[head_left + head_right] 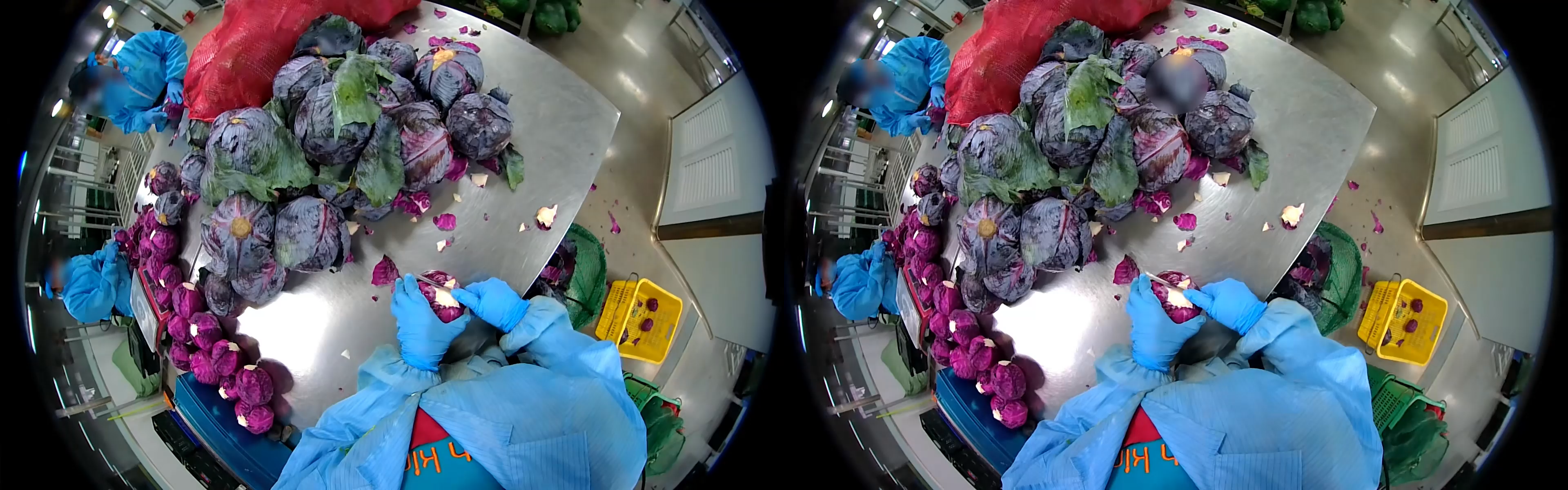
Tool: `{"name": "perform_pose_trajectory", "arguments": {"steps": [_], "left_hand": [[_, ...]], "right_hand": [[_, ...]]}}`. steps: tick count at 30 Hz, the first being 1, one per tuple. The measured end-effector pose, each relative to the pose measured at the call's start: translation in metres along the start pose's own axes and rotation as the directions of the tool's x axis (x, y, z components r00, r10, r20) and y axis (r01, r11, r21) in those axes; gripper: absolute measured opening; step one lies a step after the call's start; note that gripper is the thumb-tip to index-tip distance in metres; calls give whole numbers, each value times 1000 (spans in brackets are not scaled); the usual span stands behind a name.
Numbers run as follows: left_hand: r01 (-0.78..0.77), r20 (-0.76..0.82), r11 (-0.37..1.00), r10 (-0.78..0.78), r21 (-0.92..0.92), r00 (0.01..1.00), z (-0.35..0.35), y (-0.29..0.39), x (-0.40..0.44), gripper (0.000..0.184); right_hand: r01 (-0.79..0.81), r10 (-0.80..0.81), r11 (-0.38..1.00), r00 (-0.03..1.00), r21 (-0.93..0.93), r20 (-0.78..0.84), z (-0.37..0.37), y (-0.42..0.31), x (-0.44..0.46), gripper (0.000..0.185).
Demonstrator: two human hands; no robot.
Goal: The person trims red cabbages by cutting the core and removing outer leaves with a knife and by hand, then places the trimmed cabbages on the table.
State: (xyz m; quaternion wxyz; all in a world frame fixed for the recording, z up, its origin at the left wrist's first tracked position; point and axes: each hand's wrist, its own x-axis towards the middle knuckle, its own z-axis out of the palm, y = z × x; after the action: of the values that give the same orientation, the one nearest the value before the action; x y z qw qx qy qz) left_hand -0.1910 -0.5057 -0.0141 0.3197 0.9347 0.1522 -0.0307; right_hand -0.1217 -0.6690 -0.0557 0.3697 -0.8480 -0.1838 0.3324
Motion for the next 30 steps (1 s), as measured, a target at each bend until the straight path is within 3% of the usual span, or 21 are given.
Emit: {"name": "perform_pose_trajectory", "arguments": {"steps": [2, 5, 6, 9, 12, 15, 19, 22, 25, 26, 27, 29, 30], "left_hand": [[-24, -24, 1000, 24, -10, 999, 6, -3, -1, 116], [-10, -59, 1000, 11, 22, 998, 6, 2, -1, 117], [-1, -62, 1000, 1, 7, 998, 6, 3, 0, 117], [-2, -60, 1000, 2, 10, 998, 3, 0, -2, 116], [-59, -45, 995, 63, 76, 997, 2, 4, -7, 115], [-88, -36, 989, 93, 119, 995, 2, 12, -5, 112], [-85, -3, 987, 87, 133, 996, 4, 17, -2, 109], [-113, -16, 989, 116, 97, 993, 2, 15, -1, 107], [-226, -57, 971, 222, -79, 973, -3, -16, -10, 105], [-268, -78, 951, 259, -155, 963, -5, -33, -15, 105], [-334, -119, 908, 314, -253, 942, -7, -49, -18, 102], [-366, -127, 886, 343, -286, 931, -13, -69, -23, 101], [-262, -162, 861, 211, -435, 964, -8, -74, -27, 101]], "right_hand": [[-9, 0, 998, 987, -57, -160, 12, -6, -8, 51], [-5, 152, 936, 907, 351, -393, 42, 0, -16, 50], [-44, 207, 902, 917, 430, -340, 43, 0, -18, 50], [-166, 273, 906, 932, 389, -239, 34, -4, -18, 49], [102, 91, 930, 867, 352, -490, 6, -39, -16, 54], [88, -79, 994, 988, 65, -129, -18, -12, 0, 59], [-45, 48, 990, 999, -136, 19, -30, -20, 13, 41], [-10, 7, 995, 999, -103, -33, -33, -16, 22, 33], [2, 28, 997, 931, 81, -365, -7, 5, 13, 33], [-27, 78, 989, 928, 143, -365, -5, 21, 9, 30], [-85, 199, 936, 929, 341, -313, -1, 27, 2, 27], [-219, 398, 702, 910, 677, -119, 12, 36, -13, 22], [-200, 457, 602, 880, 773, -128, 13, 41, -21, 19]]}}
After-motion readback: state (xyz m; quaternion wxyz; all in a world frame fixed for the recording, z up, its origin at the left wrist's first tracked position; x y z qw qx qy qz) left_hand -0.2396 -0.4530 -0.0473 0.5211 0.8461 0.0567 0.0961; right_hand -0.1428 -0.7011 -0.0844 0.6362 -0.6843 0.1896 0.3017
